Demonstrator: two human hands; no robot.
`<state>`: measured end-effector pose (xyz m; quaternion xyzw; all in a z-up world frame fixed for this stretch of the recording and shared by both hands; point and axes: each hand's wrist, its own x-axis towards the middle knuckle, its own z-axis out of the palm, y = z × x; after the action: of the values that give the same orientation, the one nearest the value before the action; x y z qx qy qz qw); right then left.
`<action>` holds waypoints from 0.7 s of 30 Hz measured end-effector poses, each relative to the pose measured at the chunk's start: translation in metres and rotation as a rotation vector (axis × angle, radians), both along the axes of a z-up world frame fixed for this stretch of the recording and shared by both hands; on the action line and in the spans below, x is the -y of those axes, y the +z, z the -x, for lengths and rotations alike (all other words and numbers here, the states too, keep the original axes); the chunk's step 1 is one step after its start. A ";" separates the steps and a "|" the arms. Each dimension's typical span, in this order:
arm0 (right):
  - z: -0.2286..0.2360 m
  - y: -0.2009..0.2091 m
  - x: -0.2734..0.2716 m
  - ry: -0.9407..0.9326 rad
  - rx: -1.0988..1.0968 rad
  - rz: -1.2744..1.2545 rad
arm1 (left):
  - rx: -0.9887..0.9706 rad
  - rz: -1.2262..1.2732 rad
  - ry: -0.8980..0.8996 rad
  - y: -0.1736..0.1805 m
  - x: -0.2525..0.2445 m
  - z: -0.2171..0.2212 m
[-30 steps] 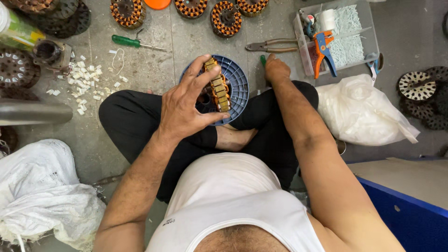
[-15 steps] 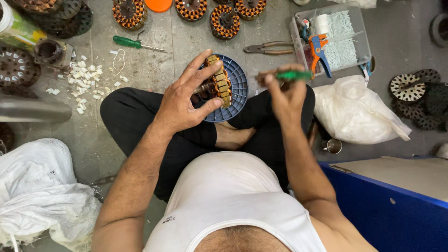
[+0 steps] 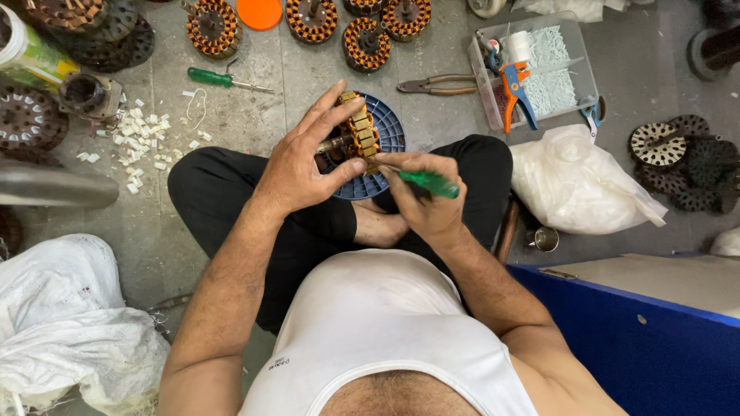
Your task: The person sits on the floor and inserts small white plastic spacers into the slots of a copper-wound motor stator. Using a green-handled screwdriver, the person pushes each spacer into place between the copper windings. The person repeats this process for multiple slots around the stator.
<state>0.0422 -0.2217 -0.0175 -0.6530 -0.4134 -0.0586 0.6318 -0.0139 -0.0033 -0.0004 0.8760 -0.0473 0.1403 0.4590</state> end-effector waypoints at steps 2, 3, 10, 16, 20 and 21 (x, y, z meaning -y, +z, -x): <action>-0.001 0.004 0.000 -0.034 0.132 0.076 | -0.007 0.002 0.000 -0.002 0.001 -0.003; -0.002 0.007 -0.001 -0.047 0.214 0.119 | -0.011 0.003 0.001 -0.002 0.001 -0.003; 0.004 0.030 -0.009 -0.066 0.417 0.184 | 0.018 0.043 0.007 -0.002 0.000 -0.001; 0.004 0.051 -0.021 -0.060 0.662 0.357 | 0.079 0.126 0.001 -0.002 0.001 -0.002; 0.003 0.057 -0.021 -0.082 0.744 0.600 | 0.048 0.182 -0.016 0.000 0.000 -0.005; -0.002 0.057 -0.018 -0.055 0.670 0.599 | 0.039 0.193 -0.021 0.001 0.000 -0.006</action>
<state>0.0438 -0.2041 0.0391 -0.7629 -0.5764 -0.1611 0.2443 -0.0076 -0.0037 0.0004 0.8243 -0.0517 0.1567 0.5416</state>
